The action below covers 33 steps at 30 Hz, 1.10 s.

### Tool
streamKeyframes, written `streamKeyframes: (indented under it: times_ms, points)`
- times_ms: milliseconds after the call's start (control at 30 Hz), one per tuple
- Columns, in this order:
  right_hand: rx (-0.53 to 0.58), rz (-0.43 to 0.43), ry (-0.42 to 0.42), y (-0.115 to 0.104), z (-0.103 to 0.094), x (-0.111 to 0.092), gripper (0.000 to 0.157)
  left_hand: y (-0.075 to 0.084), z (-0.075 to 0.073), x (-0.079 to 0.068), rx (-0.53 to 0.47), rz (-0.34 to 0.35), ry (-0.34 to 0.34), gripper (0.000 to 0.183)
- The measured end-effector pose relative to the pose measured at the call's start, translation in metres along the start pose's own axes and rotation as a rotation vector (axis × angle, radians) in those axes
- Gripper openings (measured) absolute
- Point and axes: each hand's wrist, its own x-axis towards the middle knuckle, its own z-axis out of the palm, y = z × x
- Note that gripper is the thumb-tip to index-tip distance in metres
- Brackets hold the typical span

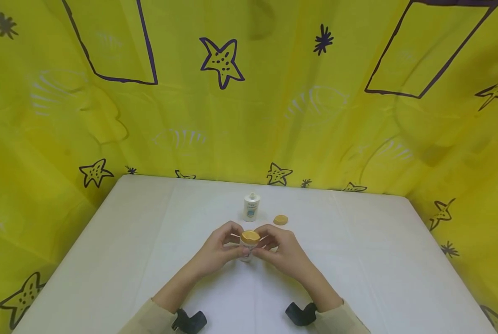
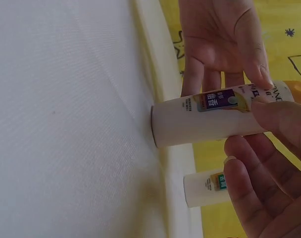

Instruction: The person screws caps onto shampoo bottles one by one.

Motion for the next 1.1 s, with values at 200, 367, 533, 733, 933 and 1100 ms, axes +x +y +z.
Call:
streamKeyframes:
  times_ms: [200,367,533,733,933,1100]
  points:
    - [-0.005,0.022,-0.023,0.001,-0.001,0.001,0.032,-0.002,-0.003,0.002,0.004,-0.019,-0.019,0.034]
    - [-0.03,0.055,-0.029,0.007,-0.013,0.002,0.038,-0.005,-0.011,0.006,-0.074,-0.065,-0.06,0.042]
    - [-0.111,0.065,0.052,0.016,-0.038,0.004,0.042,-0.004,-0.029,0.013,-0.291,-0.137,-0.066,0.048]
    - [-0.348,0.179,0.106,0.03,-0.054,0.012,0.047,-0.003,-0.044,0.032,-0.51,-0.205,0.06,0.054]
    - [-0.449,0.303,0.014,0.05,-0.05,0.025,0.053,-0.007,-0.047,0.052,-0.492,-0.255,0.152,0.052]
    - [-0.44,0.335,-0.019,0.056,-0.045,0.035,0.053,-0.014,-0.046,0.068,-0.4,-0.291,0.19,0.055]
